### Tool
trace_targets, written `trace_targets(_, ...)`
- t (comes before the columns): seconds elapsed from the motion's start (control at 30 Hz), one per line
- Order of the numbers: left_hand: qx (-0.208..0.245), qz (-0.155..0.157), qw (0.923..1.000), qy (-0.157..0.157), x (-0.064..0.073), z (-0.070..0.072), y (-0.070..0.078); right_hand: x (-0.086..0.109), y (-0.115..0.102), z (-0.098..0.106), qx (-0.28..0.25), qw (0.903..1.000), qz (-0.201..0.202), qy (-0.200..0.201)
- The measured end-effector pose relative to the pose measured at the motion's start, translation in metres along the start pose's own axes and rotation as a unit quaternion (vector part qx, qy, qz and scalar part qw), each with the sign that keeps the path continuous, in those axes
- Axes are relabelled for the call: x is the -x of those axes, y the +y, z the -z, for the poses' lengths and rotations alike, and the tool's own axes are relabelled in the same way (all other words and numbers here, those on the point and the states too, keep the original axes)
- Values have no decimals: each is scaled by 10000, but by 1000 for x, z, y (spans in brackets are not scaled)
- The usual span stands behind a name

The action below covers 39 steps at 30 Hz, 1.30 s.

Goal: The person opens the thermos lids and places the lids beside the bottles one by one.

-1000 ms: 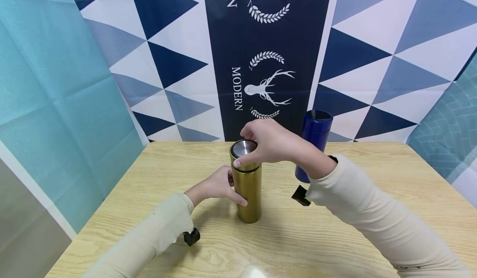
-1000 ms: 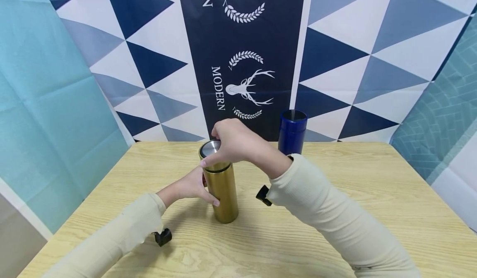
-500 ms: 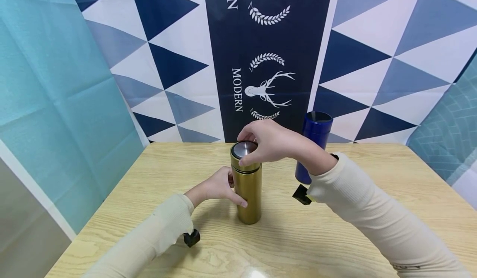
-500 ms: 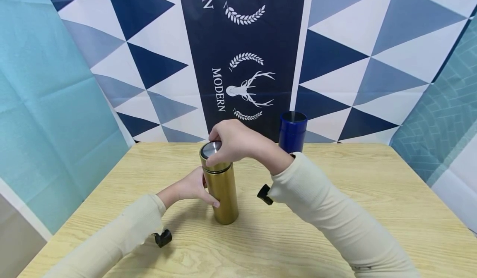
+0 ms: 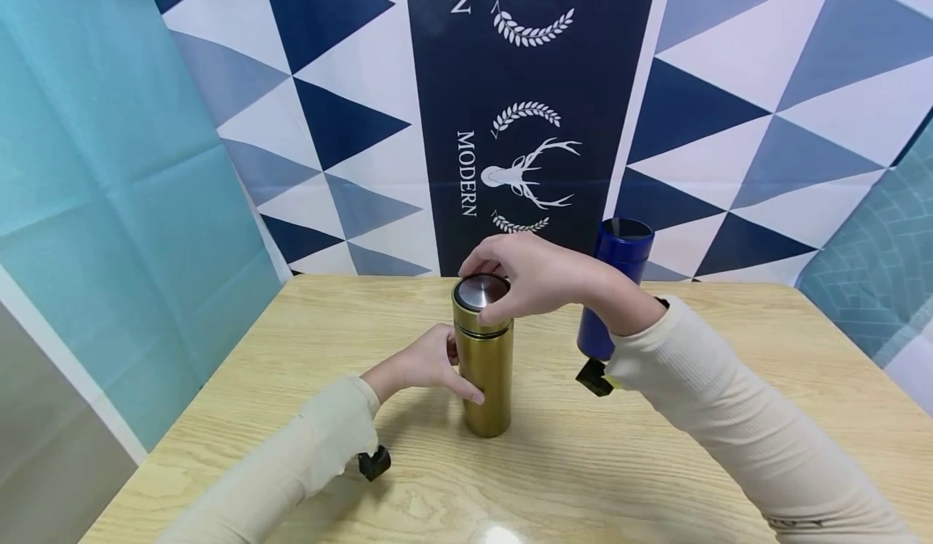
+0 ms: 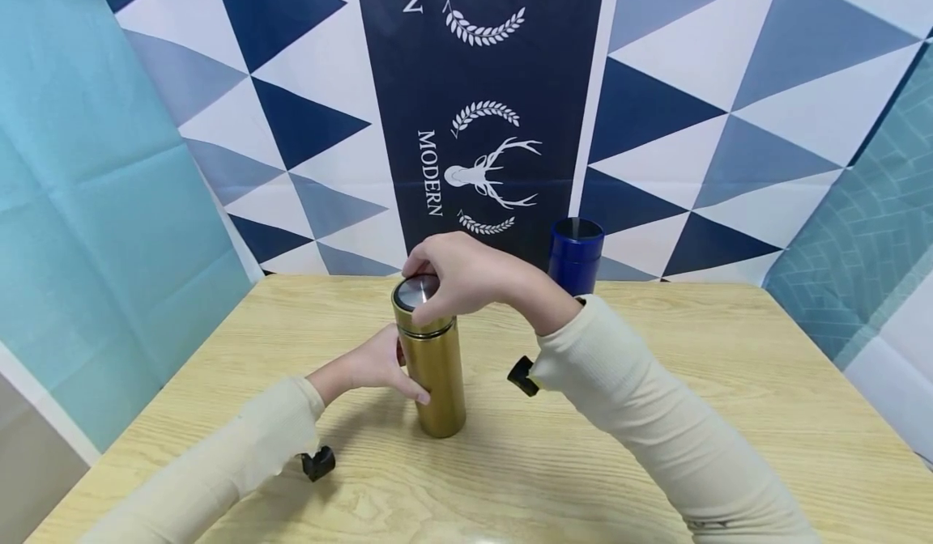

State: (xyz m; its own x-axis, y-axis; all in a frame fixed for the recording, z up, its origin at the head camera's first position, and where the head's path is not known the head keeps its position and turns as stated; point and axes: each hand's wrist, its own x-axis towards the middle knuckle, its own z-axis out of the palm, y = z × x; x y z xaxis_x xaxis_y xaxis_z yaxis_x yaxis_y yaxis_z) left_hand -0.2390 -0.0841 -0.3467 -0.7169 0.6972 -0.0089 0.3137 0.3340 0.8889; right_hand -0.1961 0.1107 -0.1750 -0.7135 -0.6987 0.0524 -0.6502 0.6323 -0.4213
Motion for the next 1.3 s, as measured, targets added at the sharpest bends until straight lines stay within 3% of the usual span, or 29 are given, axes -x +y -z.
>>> trace_targets(0.4,63,92,9999,55,0,-1,1,-3,8,5,-212,9978,490,-381)
trace_targets(0.97,16,68,10000,63,-1,0,4,-7,18,7,-753,9918,763,-690)
trace_targets(1.3,70,48,10000,45,1,-2,5,-3,19,6,-637,9946,568,-593)
